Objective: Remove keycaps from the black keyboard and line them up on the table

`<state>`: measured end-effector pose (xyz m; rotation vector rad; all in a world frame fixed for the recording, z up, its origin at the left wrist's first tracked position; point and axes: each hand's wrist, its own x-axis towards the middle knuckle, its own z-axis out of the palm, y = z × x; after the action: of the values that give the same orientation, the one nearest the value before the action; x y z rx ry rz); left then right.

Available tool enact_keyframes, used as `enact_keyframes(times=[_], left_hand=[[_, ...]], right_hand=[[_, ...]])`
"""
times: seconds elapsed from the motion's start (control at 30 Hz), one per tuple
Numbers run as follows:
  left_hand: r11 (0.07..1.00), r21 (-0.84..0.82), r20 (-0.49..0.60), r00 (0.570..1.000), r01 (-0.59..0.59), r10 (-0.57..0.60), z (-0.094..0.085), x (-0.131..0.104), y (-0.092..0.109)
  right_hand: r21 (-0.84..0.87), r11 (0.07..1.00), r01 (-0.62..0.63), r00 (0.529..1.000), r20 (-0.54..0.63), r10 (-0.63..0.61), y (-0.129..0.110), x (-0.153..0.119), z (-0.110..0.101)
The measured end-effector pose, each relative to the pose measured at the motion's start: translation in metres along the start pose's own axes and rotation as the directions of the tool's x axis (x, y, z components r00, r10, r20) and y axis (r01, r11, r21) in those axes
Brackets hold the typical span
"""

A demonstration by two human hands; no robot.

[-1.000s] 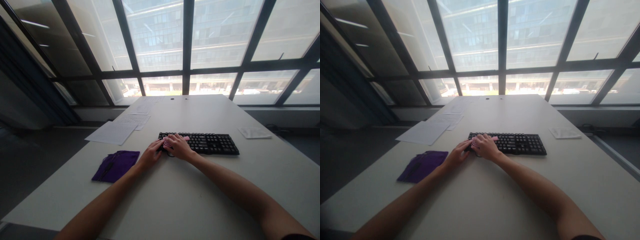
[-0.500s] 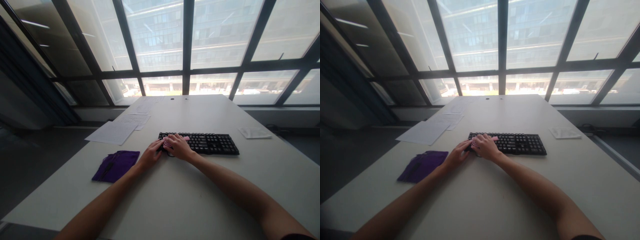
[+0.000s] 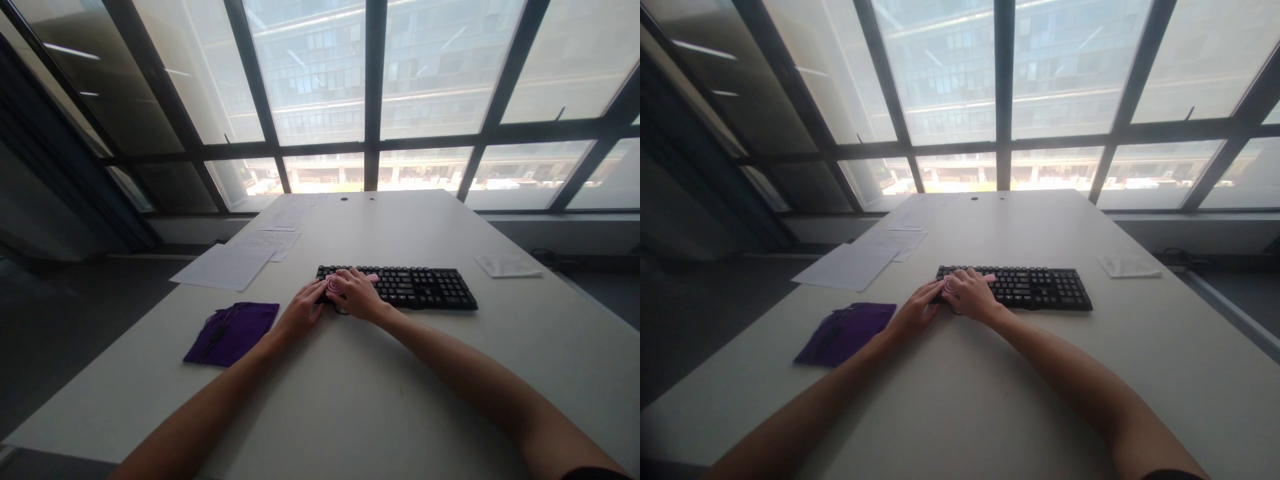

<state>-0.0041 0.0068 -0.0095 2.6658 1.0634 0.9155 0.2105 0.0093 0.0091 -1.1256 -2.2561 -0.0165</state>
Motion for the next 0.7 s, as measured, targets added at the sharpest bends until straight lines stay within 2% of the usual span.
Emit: enact_keyframes(times=[0.7], left_hand=[[1.0, 0.006, -0.009, 1.0, 0.015, -0.015, 0.0002, 0.0001, 0.0018]], right_hand=[[-0.038, 0.999, -0.027, 0.999, -0.041, 0.025, -0.0048, 0.0002, -0.0029]])
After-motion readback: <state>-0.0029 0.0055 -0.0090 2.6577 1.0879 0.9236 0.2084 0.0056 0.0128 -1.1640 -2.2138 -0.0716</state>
